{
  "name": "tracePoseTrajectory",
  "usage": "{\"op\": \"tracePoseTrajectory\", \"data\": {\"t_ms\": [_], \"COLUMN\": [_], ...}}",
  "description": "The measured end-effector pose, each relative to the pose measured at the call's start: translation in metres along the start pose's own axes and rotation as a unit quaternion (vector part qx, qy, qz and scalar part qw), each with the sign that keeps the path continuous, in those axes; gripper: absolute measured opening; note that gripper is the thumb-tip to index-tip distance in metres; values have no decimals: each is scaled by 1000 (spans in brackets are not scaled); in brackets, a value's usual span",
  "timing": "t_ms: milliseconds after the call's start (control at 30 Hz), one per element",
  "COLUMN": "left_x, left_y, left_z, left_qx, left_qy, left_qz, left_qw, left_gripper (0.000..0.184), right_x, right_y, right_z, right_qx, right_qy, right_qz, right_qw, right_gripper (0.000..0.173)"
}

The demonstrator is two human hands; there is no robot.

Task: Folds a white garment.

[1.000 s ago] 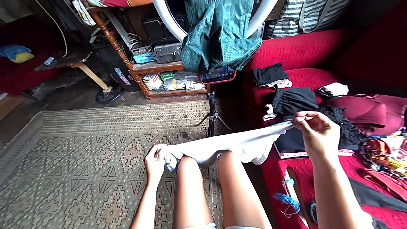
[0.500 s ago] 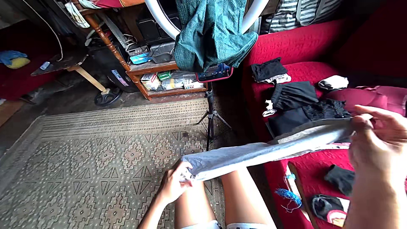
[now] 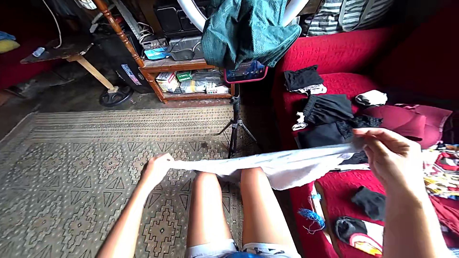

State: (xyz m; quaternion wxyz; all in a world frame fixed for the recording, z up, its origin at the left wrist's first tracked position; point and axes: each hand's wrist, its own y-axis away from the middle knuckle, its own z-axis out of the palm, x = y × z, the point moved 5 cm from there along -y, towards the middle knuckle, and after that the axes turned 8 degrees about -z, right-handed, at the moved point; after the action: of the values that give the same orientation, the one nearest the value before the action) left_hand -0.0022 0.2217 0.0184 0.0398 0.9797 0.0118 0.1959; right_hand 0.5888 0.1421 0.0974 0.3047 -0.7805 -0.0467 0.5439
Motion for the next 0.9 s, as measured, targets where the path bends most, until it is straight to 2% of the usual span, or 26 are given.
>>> {"op": "tracePoseTrajectory", "data": {"t_ms": [100,200,300,367,467,533,667,767,833,900], "left_x": [9,11,5,-1,-3,6,11,10,6,4], "left_y": [-17,-23,-26,-27,-30,-26,-25,-26,-27,-28], "left_z": [-36,-62,-73,-74,-71,-69,-58,-49,-51,-56], "left_qx": [34,51,82,97,66,47,19,-9,-13,8], "left_qy": [31,49,60,87,165,203,308,400,415,411], "left_qz": [11,0,55,108,90,70,100,87,70,71], "left_qw": [999,998,993,986,980,976,946,912,907,909], "left_gripper": [14,9,8,13,29,31,15,18,17,15], "right_x": [7,11,18,23,33,34,34,36,37,35], "right_y": [-15,-20,-16,-12,-11,-11,-9,-9,-11,-12], "right_z": [4,3,3,4,1,4,11,15,21,22], "right_qx": [-19,-52,-100,-138,-202,-228,-218,-219,-228,-231], "right_qy": [28,98,120,132,225,286,352,362,354,353], "right_qz": [-11,-21,-14,-15,-47,-63,-62,-54,-55,-55], "right_qw": [999,994,988,981,952,929,908,904,905,905], "right_gripper": [17,32,48,55,66,56,27,29,33,28]}}
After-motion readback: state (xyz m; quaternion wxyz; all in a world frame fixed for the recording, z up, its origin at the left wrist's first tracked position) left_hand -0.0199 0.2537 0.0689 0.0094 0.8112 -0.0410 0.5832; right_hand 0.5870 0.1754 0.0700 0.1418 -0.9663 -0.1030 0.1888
